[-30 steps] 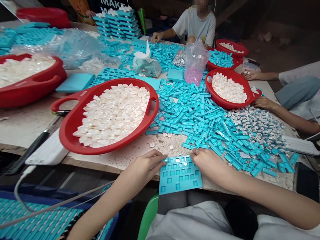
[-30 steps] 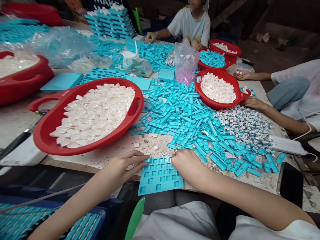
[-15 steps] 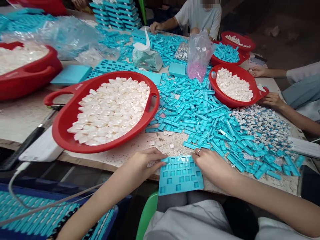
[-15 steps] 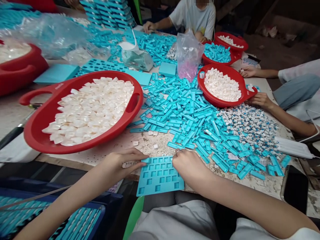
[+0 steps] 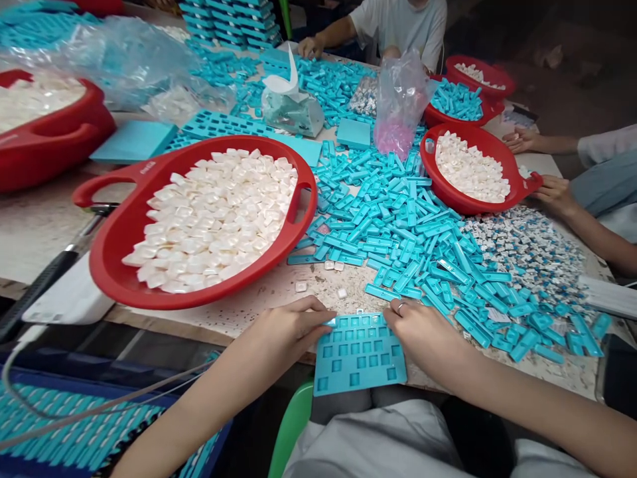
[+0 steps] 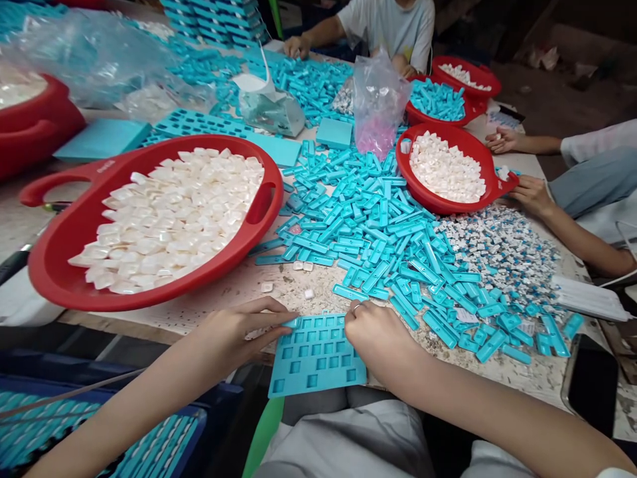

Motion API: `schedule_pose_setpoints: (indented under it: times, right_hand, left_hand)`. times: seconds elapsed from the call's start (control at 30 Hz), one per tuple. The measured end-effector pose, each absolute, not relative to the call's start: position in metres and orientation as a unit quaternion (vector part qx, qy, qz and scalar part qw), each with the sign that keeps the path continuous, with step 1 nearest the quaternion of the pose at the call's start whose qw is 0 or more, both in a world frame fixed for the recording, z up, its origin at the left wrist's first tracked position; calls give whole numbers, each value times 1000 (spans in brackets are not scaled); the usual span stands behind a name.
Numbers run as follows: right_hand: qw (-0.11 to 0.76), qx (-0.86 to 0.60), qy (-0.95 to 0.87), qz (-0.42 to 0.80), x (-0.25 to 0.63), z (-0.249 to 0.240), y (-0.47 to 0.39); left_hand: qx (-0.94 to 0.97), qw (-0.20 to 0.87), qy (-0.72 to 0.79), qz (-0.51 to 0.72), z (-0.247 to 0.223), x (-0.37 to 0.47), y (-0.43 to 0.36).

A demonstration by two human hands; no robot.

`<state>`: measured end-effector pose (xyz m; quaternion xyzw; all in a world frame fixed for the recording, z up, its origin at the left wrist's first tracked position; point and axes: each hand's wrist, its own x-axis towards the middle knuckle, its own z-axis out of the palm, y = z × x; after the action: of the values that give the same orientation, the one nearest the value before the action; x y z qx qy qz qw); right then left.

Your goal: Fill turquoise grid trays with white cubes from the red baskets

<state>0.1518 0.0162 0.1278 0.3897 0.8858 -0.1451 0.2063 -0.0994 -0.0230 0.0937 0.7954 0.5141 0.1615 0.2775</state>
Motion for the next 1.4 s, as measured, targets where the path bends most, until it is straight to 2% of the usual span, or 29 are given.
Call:
schedule_pose_setpoints:
  times: [0.2,0.7,1.4]
  right_hand:
    - [188,381,894,-140,154,124,15]
    - [194,383,892,-144,156,123,13]
    - [197,389,887,-154,154,127,15]
  left_hand:
    - [781,313,509,180,98,-103,-23]
    - [780,306,519,168,100,-99,-25]
    - [801,226,553,51,103,-87,-28]
